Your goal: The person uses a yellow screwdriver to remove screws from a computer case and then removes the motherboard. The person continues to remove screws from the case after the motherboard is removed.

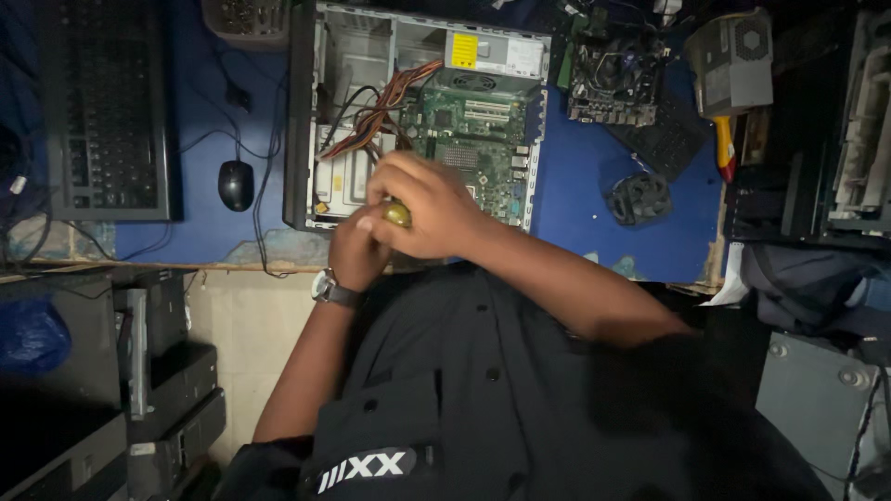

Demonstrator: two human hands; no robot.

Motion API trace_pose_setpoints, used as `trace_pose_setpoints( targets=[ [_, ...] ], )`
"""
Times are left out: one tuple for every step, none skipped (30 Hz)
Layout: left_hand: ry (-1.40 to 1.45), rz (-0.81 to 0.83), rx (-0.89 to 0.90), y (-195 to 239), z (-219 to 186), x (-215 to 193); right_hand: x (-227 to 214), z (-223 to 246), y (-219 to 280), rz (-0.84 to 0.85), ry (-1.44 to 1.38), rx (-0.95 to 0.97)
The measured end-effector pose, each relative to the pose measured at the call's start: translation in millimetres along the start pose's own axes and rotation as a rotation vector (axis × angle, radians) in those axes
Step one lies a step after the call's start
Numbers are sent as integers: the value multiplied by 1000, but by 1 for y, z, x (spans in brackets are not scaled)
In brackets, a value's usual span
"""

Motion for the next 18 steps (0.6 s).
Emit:
trace_pose_setpoints(
  targets=[
    [-19, -3, -54, -2, 0, -1, -7, 8, 1, -20, -1, -37],
    [-38, -6, -109, -3, 1, -2, -13, 16, 1, -39, -1, -75],
    [-59, -9, -162, -6, 2, -4, -19, 23, 1, -60, -2, -113],
    [-65, -13, -152, -10, -1, -5, -23, 29, 0, -62, -18, -131],
    [-70, -15, -144, -14, -5, -5, -27, 35, 2, -63, -34, -146],
    [-74, -17, -136, -15, -9, -6, -30, 39, 3, -64, -51, -161],
    [-39, -22, -108, -17, -14, -8, -31, 42, 4, -23, 3, -170],
    [-5, -28, -80, -18, -18, -12, -32, 44, 5, 17, 57, -178],
    [27, -35, -54, -20, -22, -15, -32, 45, 5, 58, 109, -190],
    [30, -23, -39, -21, -24, -16, -34, 44, 6, 72, 112, -197],
    [33, -9, -27, -20, -26, -17, -37, 44, 10, 86, 114, -201],
    [37, 5, -14, -19, -27, -17, -38, 43, 12, 101, 115, -206],
    [37, 3, -30, -18, -26, -18, -36, 41, 12, 103, 62, -183],
    [37, 1, -47, -18, -25, -18, -33, 39, 12, 106, 9, -161],
    [37, -1, -61, -18, -23, -18, -31, 37, 11, 107, -43, -139],
    [29, -24, -41, -17, -23, -18, -32, 37, 13, 105, -36, -140],
    [22, -47, -19, -17, -25, -18, -32, 38, 16, 102, -27, -138],
    [15, -69, 2, -16, -26, -18, -32, 38, 17, 98, -19, -137]
  ],
)
Point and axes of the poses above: each hand's wrist, its own y-axis away from the middle knuckle, its own x-axis out of the palm, z = x × y, the point moved 6 cm from there along -y, towards the middle knuckle, and after that the axes turned 5 degrees about -y, right-handed, at the moved point
